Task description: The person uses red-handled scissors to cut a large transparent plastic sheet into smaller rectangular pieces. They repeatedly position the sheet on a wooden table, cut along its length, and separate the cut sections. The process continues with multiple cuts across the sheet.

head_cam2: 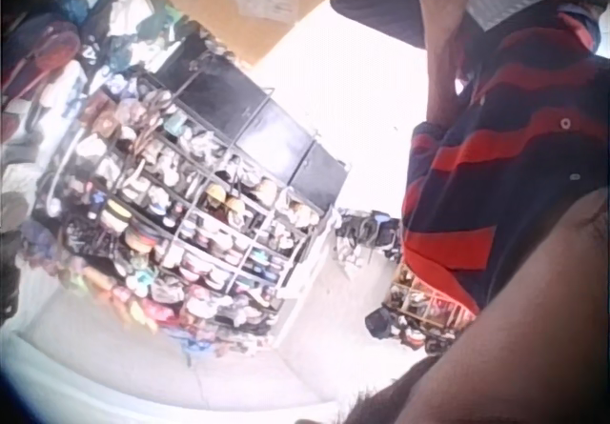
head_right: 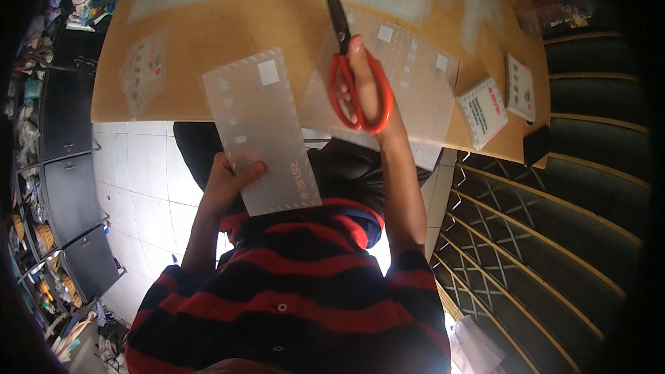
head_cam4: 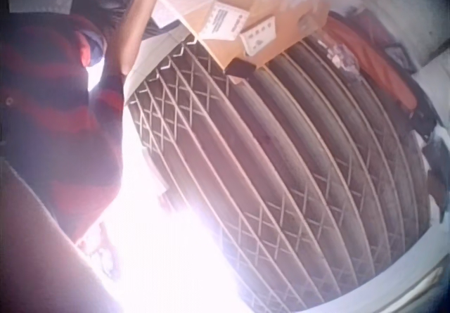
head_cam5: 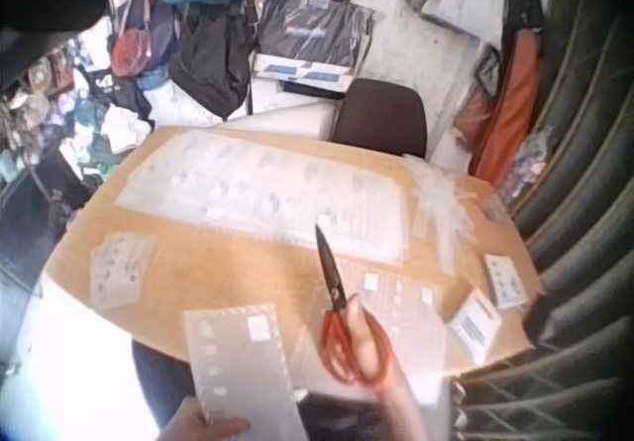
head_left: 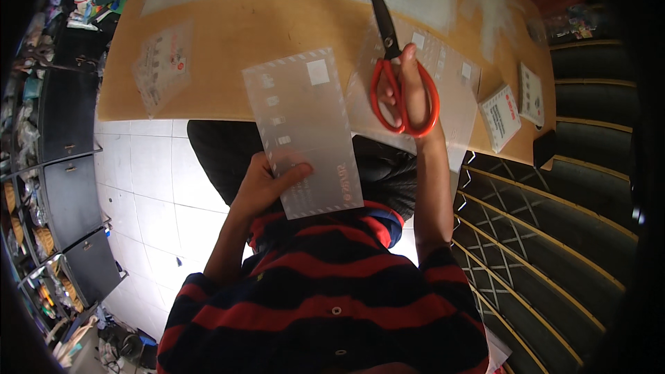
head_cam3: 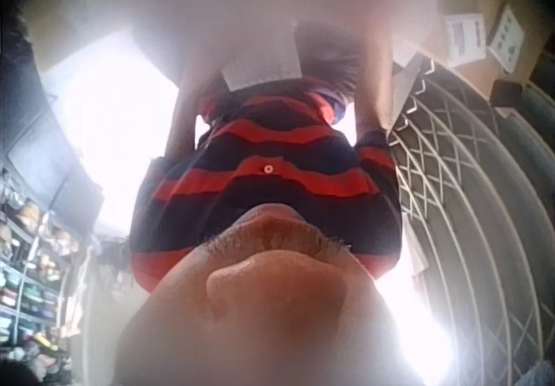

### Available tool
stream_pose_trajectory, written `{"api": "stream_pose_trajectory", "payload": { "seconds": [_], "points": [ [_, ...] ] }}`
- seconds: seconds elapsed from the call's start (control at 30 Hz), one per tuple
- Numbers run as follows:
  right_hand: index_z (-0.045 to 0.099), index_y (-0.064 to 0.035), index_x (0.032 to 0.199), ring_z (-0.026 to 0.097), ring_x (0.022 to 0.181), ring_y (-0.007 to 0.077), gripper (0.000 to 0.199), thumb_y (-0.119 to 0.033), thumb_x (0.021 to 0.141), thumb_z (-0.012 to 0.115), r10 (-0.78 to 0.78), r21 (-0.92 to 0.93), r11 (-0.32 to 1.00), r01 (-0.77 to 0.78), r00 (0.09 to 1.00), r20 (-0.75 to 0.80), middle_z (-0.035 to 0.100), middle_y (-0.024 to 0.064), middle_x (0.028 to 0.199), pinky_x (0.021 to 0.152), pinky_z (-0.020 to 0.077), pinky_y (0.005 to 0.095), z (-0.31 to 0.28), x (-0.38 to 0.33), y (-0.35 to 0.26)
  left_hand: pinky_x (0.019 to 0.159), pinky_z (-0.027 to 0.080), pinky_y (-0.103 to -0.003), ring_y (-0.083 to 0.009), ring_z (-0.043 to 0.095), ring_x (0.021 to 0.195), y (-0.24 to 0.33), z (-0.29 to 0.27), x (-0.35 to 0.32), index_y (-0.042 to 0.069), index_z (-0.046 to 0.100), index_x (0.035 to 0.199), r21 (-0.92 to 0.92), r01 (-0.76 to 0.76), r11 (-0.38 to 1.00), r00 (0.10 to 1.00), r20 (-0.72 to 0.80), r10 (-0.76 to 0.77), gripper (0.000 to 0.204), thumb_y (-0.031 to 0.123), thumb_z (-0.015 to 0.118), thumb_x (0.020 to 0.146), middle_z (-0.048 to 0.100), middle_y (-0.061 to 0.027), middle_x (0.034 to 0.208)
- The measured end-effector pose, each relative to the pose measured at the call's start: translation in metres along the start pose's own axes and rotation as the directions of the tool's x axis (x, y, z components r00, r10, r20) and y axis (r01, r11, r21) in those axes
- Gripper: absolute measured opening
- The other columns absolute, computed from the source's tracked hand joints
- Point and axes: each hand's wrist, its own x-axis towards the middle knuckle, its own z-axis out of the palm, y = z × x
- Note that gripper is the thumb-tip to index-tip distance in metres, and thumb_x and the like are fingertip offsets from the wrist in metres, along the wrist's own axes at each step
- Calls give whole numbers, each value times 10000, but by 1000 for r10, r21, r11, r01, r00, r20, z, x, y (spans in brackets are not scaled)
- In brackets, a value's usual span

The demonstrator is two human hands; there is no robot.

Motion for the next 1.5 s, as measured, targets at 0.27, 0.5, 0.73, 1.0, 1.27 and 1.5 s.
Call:
{"api": "stream_pose_trajectory", "payload": {
  "seconds": [0.27,0.5,0.73,1.0,1.27,1.5],
  "points": [
    [469,-39,668,374,359,66,689,-687,893,399,-247,-205,945,253,967,55,437,0,504,362,280,214,-5,-34,11,635,477,-243,-86,580,723,30,-58,17,4,662,1008,267,-65,962,997,-24,75,190,171,614,930,664,-33,850],
    [487,-28,896,526,547,67,212,-46,794,673,-68,47,997,64,993,94,590,31,653,498,410,211,-3,-104,55,709,485,-262,-98,589,768,66,-78,59,8,636,1105,461,-226,858,971,33,238,300,257,591,945,662,-37,888],
    [446,-21,939,440,556,115,265,-192,835,621,199,-7,979,-202,960,197,448,13,650,502,373,243,0,-144,105,706,482,-258,-87,587,747,86,-61,97,-1,638,1100,552,-204,808,979,138,153,323,264,610,917,670,-41,866],
    [443,5,954,458,515,217,483,-425,856,641,-117,-120,979,163,941,317,459,78,629,502,382,346,-1,-143,146,657,473,-258,-93,581,706,79,-32,125,-25,670,986,569,-333,752,938,281,202,316,274,628,892,660,-67,791],
    [460,-10,871,514,517,268,470,-397,786,712,-45,-266,958,105,974,222,492,94,596,509,395,337,6,-130,132,597,440,-310,-153,548,620,72,-21,149,-49,655,871,572,-515,638,845,461,270,378,328,629,873,614,-110,697],
    [480,-13,829,578,542,284,211,-73,724,653,-95,-311,940,142,983,159,519,107,584,523,431,339,17,-124,123,698,441,-305,-197,572,752,69,-18,149,-44,655,915,614,-524,591,836,504,218,345,298,631,881,596,-105,805]
  ]
}}
